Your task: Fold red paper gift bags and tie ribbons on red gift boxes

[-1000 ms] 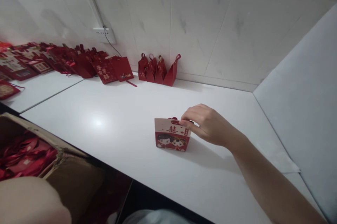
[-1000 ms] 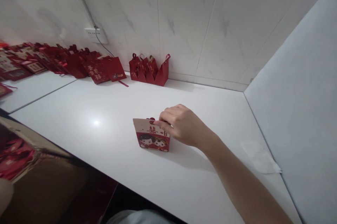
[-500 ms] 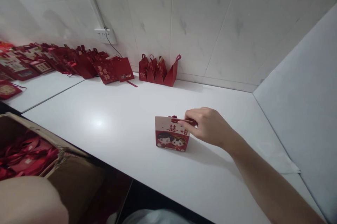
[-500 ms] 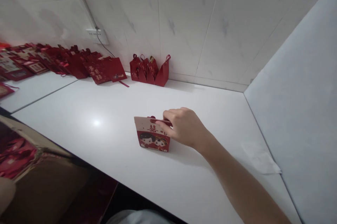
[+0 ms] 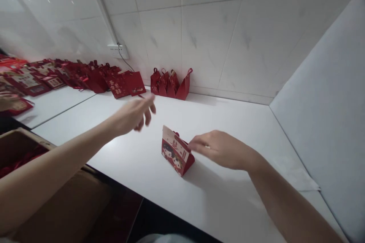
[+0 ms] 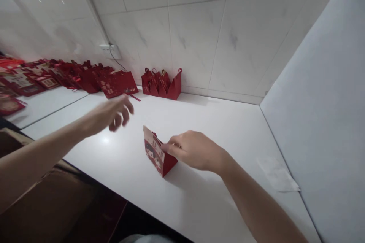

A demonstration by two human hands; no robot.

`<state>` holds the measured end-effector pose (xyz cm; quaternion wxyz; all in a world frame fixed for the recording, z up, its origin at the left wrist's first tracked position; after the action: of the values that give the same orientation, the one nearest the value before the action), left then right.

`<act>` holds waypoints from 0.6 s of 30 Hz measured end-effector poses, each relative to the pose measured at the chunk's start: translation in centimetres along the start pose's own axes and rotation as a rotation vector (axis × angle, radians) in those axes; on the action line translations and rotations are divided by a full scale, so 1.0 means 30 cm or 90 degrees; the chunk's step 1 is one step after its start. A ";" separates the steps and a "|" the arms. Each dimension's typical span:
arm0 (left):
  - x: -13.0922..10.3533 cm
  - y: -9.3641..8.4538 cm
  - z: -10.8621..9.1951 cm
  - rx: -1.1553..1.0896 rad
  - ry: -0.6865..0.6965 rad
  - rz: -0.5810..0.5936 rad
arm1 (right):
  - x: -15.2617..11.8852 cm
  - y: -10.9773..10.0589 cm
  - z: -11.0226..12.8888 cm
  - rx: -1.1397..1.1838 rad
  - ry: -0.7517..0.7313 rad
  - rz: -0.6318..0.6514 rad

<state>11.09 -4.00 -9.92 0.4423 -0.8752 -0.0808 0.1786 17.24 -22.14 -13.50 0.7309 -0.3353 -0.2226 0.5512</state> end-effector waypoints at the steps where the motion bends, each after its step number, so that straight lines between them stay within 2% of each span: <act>1: 0.002 0.046 0.023 -0.034 -0.051 0.059 | -0.002 0.034 0.020 -0.019 -0.031 0.045; 3: -0.009 0.139 0.053 -0.095 -0.128 0.167 | -0.015 0.109 0.066 -0.026 -0.109 0.143; 4: -0.013 0.169 0.053 -0.109 -0.134 0.194 | -0.024 0.142 0.086 -0.025 -0.143 0.186; 6: -0.012 0.191 0.035 -0.096 -0.097 0.195 | -0.040 0.188 0.106 -0.028 -0.179 0.244; 8: -0.023 0.222 0.026 -0.083 -0.077 0.236 | -0.047 0.209 0.100 -0.037 -0.177 0.268; 10: -0.042 0.255 0.030 -0.083 -0.078 0.294 | -0.047 0.210 0.079 -0.051 -0.152 0.266; 11: -0.045 0.261 0.033 -0.079 -0.073 0.299 | -0.046 0.205 0.065 -0.061 -0.137 0.259; 12: -0.042 0.256 0.035 -0.062 -0.062 0.281 | -0.044 0.199 0.051 -0.072 -0.121 0.249; 15: -0.029 0.197 0.046 0.071 -0.024 0.160 | -0.038 0.186 0.018 -0.092 -0.084 0.228; 18: -0.067 0.119 0.057 0.188 -0.011 0.092 | -0.040 0.189 0.003 -0.088 -0.062 0.239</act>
<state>8.54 -5.46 -13.25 0.5516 -0.8024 0.0058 0.2277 13.09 -22.31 -17.55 0.5790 -0.3933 -0.2289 0.6765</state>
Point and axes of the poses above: each hand's wrist, its own x-axis towards the middle knuckle, its own y-axis out of the palm, z = x × y, the point moved 10 cm from there along x, towards the middle knuckle, and after that the axes turned 5 degrees about y, right-handed, at the moved point
